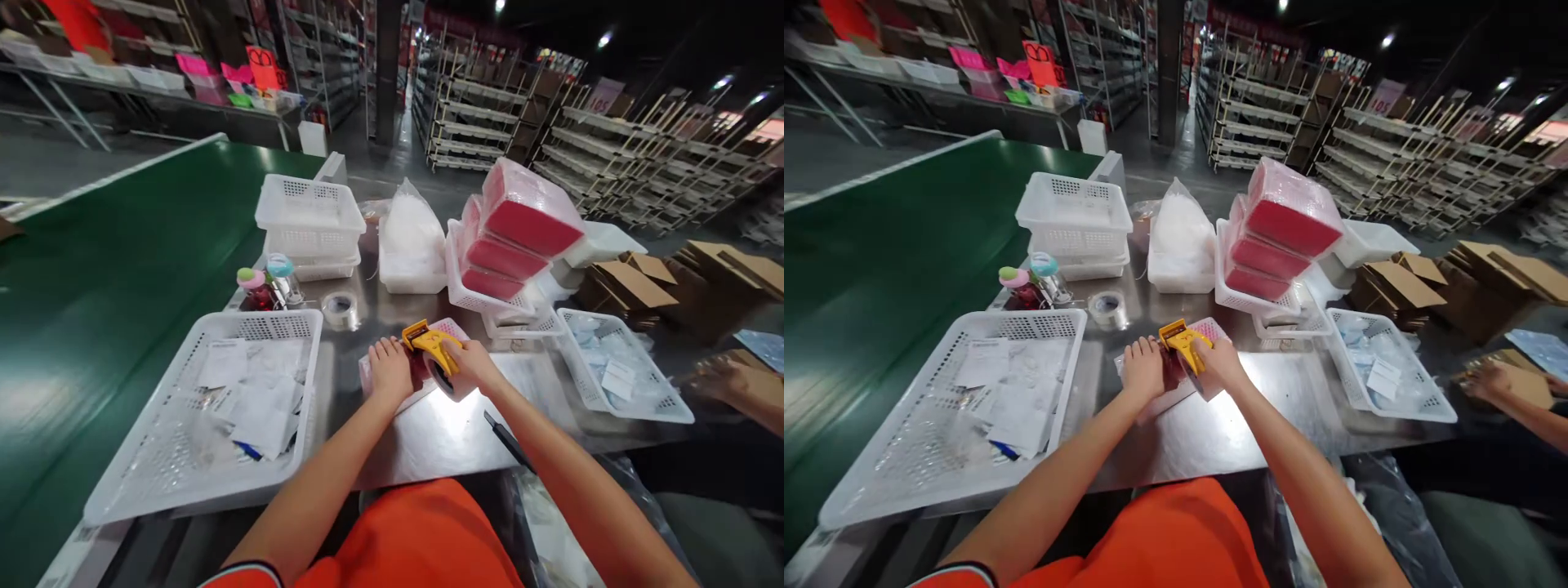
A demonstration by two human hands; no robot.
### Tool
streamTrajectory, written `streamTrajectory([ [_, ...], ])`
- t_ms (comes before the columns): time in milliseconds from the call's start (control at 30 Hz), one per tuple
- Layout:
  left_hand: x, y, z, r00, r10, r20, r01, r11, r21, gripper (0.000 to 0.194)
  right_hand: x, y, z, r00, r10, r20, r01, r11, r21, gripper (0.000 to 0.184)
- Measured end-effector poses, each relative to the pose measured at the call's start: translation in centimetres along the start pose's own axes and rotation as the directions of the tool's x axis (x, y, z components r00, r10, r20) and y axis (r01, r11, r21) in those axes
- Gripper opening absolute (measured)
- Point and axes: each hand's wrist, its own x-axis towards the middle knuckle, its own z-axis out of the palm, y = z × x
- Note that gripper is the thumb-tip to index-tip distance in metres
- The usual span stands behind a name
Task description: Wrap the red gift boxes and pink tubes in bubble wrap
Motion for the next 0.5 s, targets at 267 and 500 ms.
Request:
streamTrajectory([
  [267,0.9,-0.1,-1.4,0.995,0.007,0.098,-0.004,1.0,-0.022,0.122,-11.4,11.2,-1.0,0.986,0.165,-0.002,-0.165,0.986,-0.035,0.04],
  [500,0.5,0.1,-1.2,0.991,0.047,0.128,-0.055,0.997,0.062,0.119,-5.3,12.3,5.6,0.974,0.225,-0.004,-0.223,0.967,-0.123,0.042],
])
